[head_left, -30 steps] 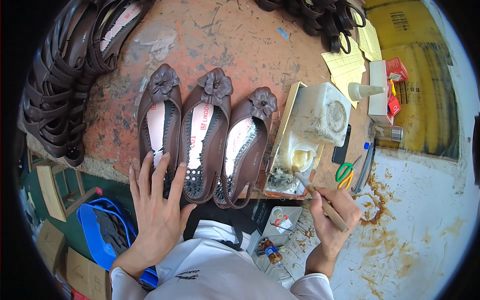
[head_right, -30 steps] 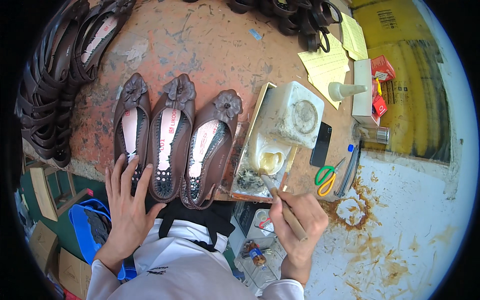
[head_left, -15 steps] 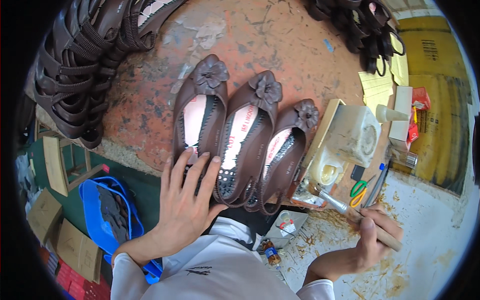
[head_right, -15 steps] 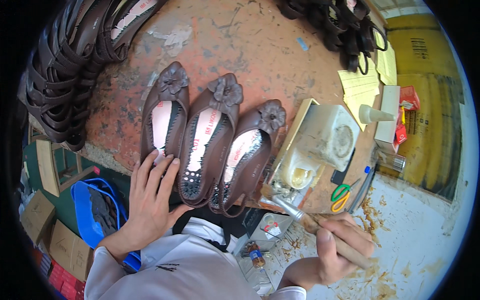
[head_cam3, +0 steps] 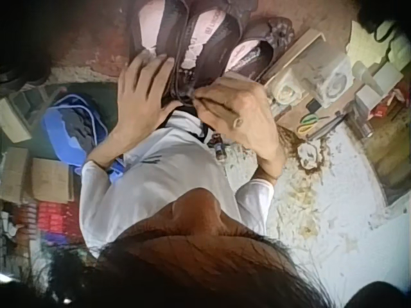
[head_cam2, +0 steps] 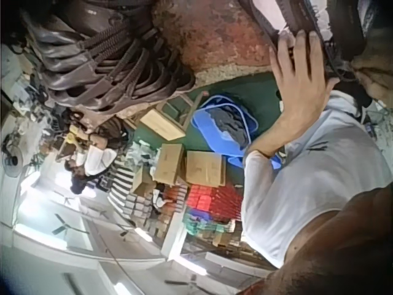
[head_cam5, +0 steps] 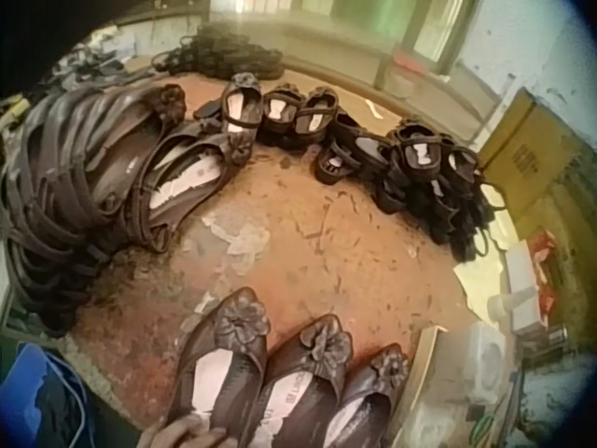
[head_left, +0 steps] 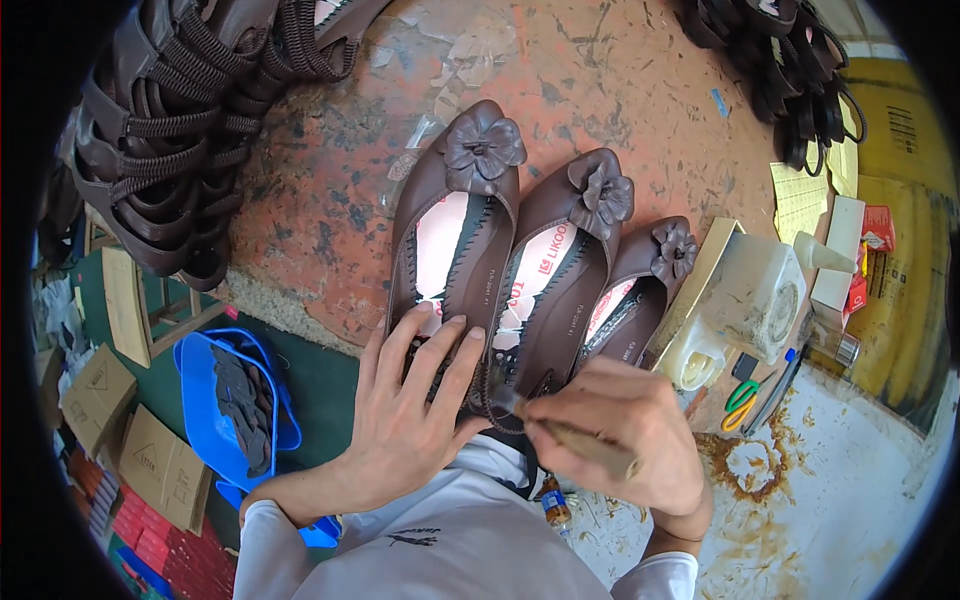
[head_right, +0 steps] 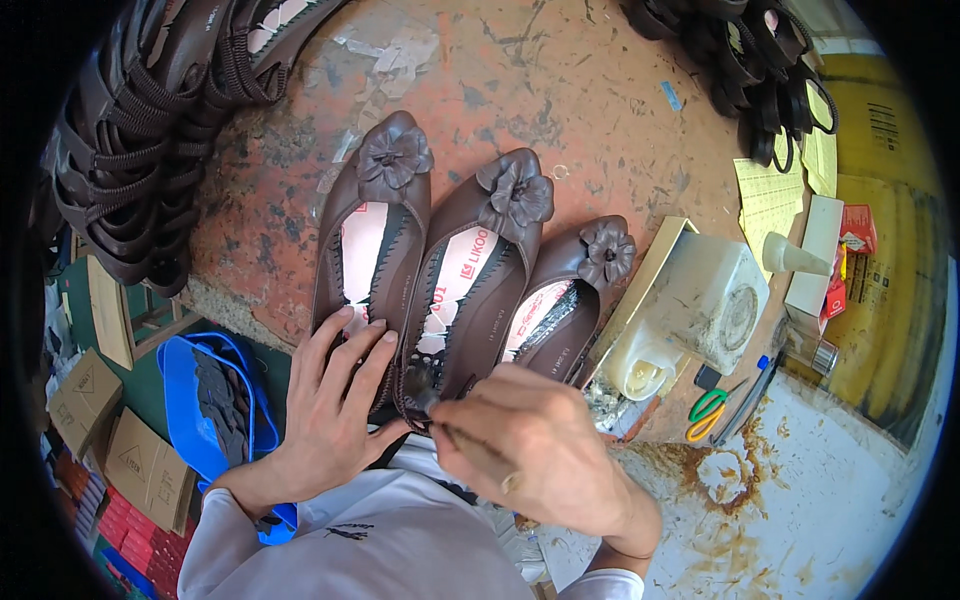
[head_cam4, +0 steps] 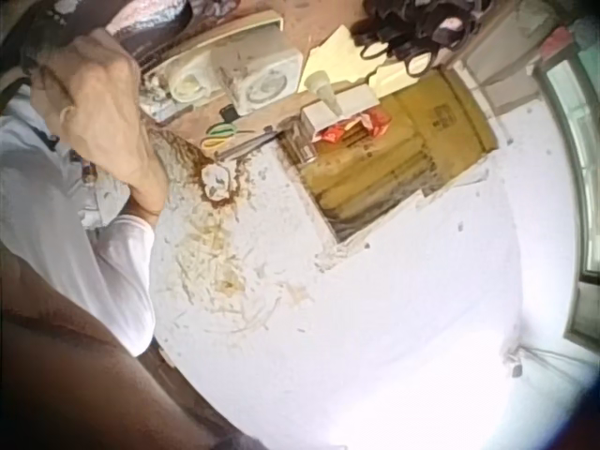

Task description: The person paints the insoles of brown flat shoes using a brush dipped in a container of dark liquid. They repeatedly pick up shoes from a pile, apply the substance to the insole, and place the shoes back on the table.

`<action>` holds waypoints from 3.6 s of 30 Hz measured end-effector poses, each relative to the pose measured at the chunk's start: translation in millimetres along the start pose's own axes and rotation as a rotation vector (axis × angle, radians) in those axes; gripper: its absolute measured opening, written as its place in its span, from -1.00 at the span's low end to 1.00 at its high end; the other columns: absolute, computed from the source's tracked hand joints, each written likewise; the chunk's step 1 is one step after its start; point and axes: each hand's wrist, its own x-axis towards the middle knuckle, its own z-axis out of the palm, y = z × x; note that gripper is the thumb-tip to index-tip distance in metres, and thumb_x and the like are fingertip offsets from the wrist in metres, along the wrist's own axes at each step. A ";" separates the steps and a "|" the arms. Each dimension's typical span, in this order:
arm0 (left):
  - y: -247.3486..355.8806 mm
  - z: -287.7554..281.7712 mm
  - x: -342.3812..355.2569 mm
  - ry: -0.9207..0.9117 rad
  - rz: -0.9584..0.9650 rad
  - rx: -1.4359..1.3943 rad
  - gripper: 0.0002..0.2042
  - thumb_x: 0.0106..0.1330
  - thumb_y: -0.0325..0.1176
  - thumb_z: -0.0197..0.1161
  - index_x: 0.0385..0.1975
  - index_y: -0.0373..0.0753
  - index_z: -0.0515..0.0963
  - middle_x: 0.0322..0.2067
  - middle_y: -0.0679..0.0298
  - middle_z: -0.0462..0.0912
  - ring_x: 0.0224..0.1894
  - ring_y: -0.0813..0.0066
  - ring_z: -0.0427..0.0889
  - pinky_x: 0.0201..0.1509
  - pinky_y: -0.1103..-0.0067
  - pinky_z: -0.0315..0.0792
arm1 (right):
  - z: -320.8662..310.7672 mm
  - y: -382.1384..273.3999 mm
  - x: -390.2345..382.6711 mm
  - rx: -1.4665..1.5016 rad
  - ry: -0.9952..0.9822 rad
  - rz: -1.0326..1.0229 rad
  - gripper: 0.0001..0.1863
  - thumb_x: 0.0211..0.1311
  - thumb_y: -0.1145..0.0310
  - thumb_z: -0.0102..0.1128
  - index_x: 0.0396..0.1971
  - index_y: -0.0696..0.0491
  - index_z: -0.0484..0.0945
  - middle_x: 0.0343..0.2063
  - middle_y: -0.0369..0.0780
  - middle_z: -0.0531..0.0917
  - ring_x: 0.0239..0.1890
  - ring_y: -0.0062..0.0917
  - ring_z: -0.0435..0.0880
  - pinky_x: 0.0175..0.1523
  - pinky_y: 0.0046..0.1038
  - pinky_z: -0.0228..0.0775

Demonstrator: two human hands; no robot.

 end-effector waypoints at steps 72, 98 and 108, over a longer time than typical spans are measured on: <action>-15.7 -7.2 -28.4 0.042 -0.043 -0.305 0.14 0.04 -0.48 0.71 0.65 -0.34 0.10 0.60 -0.21 0.13 0.55 -0.35 0.34 0.50 0.11 0.52 | -25.8 8.9 -157.2 -0.231 0.833 0.604 -0.80 0.24 0.40 0.54 -0.31 0.26 0.82 -0.51 -0.17 0.74 -0.49 -0.51 0.67 -0.35 -0.45 0.47; -40.4 -4.5 -23.1 0.026 0.014 -0.414 -0.06 0.15 -0.38 0.66 0.56 -0.36 0.29 0.52 -0.18 0.29 0.43 -0.26 0.52 0.37 0.14 0.62 | 14.4 -32.3 42.0 -0.133 -0.220 -0.139 -0.74 -0.02 0.53 0.62 -0.25 0.12 0.85 -0.35 -0.22 0.77 -0.29 -0.38 0.73 -0.20 -0.35 0.61; -38.0 -7.9 -20.5 0.021 0.026 -0.399 -0.01 0.15 -0.39 0.66 0.59 -0.39 0.23 0.50 -0.24 0.28 0.45 -0.29 0.49 0.48 0.10 0.53 | 47.5 10.1 50.4 -0.507 0.471 -0.414 -0.65 0.02 0.64 0.61 -0.13 0.27 0.79 -0.30 -0.17 0.79 -0.38 -0.39 0.68 -0.30 -0.40 0.56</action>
